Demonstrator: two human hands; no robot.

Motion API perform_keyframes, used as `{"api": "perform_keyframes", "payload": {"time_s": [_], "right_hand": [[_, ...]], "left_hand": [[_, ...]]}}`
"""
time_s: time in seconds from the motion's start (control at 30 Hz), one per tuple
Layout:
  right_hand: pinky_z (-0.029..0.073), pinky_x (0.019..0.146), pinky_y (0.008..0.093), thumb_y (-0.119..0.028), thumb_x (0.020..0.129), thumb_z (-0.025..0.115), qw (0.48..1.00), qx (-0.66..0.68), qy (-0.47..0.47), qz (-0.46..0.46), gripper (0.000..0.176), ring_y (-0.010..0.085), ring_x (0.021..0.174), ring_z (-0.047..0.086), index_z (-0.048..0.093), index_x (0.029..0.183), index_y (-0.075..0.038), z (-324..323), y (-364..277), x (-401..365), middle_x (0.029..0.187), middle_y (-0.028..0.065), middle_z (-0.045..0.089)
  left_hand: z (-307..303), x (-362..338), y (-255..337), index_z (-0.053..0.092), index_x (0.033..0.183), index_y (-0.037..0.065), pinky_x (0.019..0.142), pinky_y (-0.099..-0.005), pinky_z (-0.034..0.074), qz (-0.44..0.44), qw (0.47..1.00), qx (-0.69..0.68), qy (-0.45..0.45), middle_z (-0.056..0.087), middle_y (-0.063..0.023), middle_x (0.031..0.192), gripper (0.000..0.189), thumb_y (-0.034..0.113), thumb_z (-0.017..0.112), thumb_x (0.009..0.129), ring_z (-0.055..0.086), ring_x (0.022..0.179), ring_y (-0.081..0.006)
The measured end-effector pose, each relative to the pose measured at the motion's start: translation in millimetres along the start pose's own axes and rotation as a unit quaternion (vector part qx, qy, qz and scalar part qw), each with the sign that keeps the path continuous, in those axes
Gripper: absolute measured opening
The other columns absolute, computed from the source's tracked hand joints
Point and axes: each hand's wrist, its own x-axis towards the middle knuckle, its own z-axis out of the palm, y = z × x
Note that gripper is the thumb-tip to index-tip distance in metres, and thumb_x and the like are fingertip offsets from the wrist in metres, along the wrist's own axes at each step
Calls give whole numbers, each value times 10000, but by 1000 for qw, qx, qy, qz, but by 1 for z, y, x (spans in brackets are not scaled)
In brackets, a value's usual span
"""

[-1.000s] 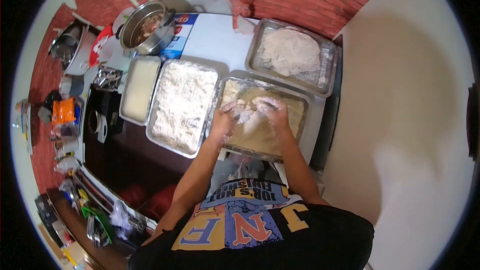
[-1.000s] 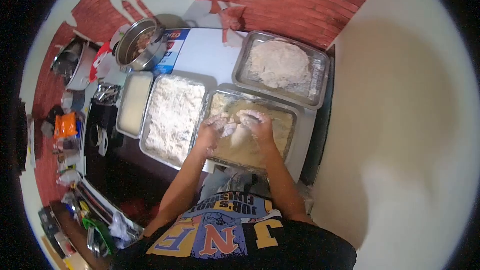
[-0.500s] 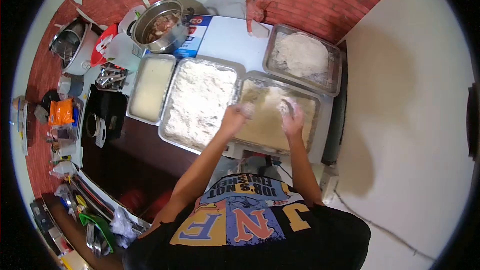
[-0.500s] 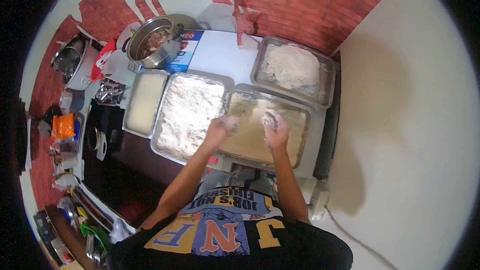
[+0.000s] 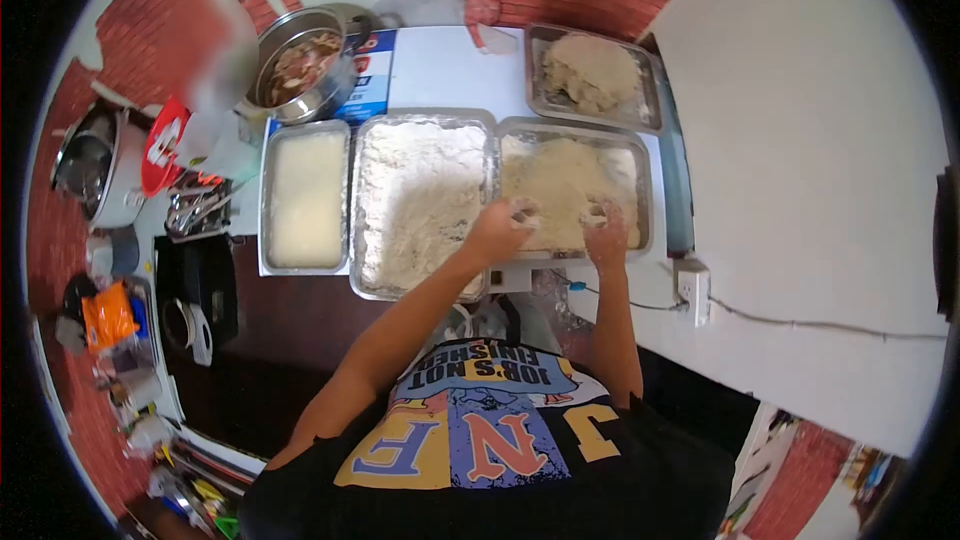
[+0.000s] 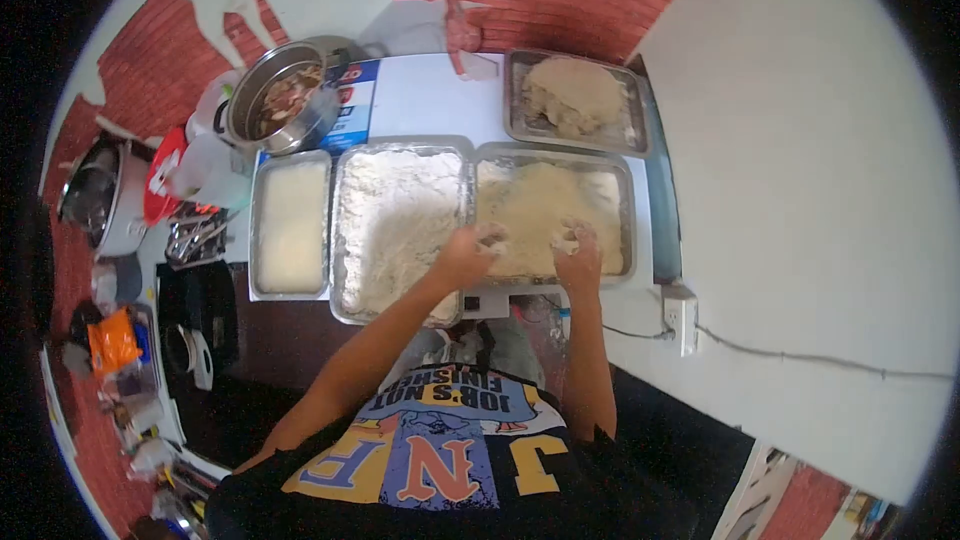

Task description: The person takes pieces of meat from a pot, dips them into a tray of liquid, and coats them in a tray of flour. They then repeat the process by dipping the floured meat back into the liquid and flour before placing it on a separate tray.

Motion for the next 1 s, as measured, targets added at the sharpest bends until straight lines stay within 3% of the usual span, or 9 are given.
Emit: {"api": "perform_keyframes", "payload": {"time_s": [0.07, 0.17, 0.27, 0.37, 0.47, 0.57, 0.67, 0.77, 1.0], "right_hand": [[501, 726, 381, -105, 745, 711, 996, -76, 19, -44, 387, 242, 893, 619, 620, 1121, -92, 5, 13, -8, 1075, 103, 621], [487, 797, 399, -126, 770, 706, 996, 41, -48, 57, 376, 267, 933, 610, 617, 1133, -88, -1, 4, -9, 1100, 103, 615], [479, 825, 407, -146, 791, 703, 994, -83, 26, -58, 358, 272, 951, 606, 618, 1133, -83, 30, 27, -10, 1118, 103, 611], [481, 829, 400, -130, 795, 700, 988, 135, -55, 49, 355, 287, 969, 606, 617, 1137, -81, 51, 10, 3, 1157, 117, 605], [493, 798, 382, -92, 793, 691, 993, 100, -31, -59, 342, 281, 963, 619, 624, 1128, -81, 84, -3, 17, 1144, 134, 622], [486, 825, 383, -67, 795, 672, 975, 209, -60, -43, 321, 293, 961, 624, 630, 1114, -71, 87, -72, 46, 1105, 145, 642], [503, 804, 372, -61, 784, 670, 957, 186, 25, -221, 318, 281, 933, 633, 637, 1101, -64, 113, -123, 88, 1065, 139, 656], [512, 806, 375, -52, 764, 678, 957, 152, 36, -245, 346, 283, 929, 635, 637, 1107, -61, 126, -215, 125, 1074, 133, 653], [505, 842, 424, -161, 765, 691, 898, 198, -70, -386, 275, 331, 984, 631, 654, 1013, -48, 247, -398, 215, 1039, 148, 672]], "left_hand": [[-18, -6, -6, 637, 1135, 21, 787, -338, 512, 17, 998, -43, 31, 684, -144, 1034, 362, 101, 643, 781, 650, 887, -218], [-48, -13, -15, 635, 1143, 23, 778, -314, 514, -10, 995, -73, 74, 680, -124, 1067, 364, 59, 641, 781, 640, 884, -183], [-70, -33, -28, 632, 1127, 6, 782, -309, 506, -82, 984, -56, 149, 677, -146, 1050, 359, 78, 668, 777, 647, 898, -212], [-101, -52, -39, 617, 1132, -1, 789, -311, 500, -73, 973, -4, 218, 679, -157, 1017, 386, 91, 689, 764, 649, 906, -231], [-138, -72, -41, 598, 1154, -1, 758, -334, 514, -145, 952, 62, 263, 676, -151, 981, 440, 77, 710, 737, 647, 888, -236], [-197, -76, -35, 598, 1158, 2, 735, -346, 515, -84, 939, 45, 330, 676, -149, 972, 455, 62, 716, 723, 652, 880, -249], [-266, -67, -33, 601, 1155, 0, 752, -346, 512, -42, 926, 106, 361, 682, -143, 982, 451, 50, 714, 722, 653, 881, -241], [-339, -50, -26, 603, 1153, -9, 805, -335, 501, -5, 918, 164, 362, 683, -137, 1014, 425, 39, 692, 740, 645, 916, -215], [-434, -61, -44, 612, 1134, -21, 890, -314, 473, 19, 934, 61, 352, 682, -130, 1057, 357, 20, 646, 781, 628, 992, -173]]}}
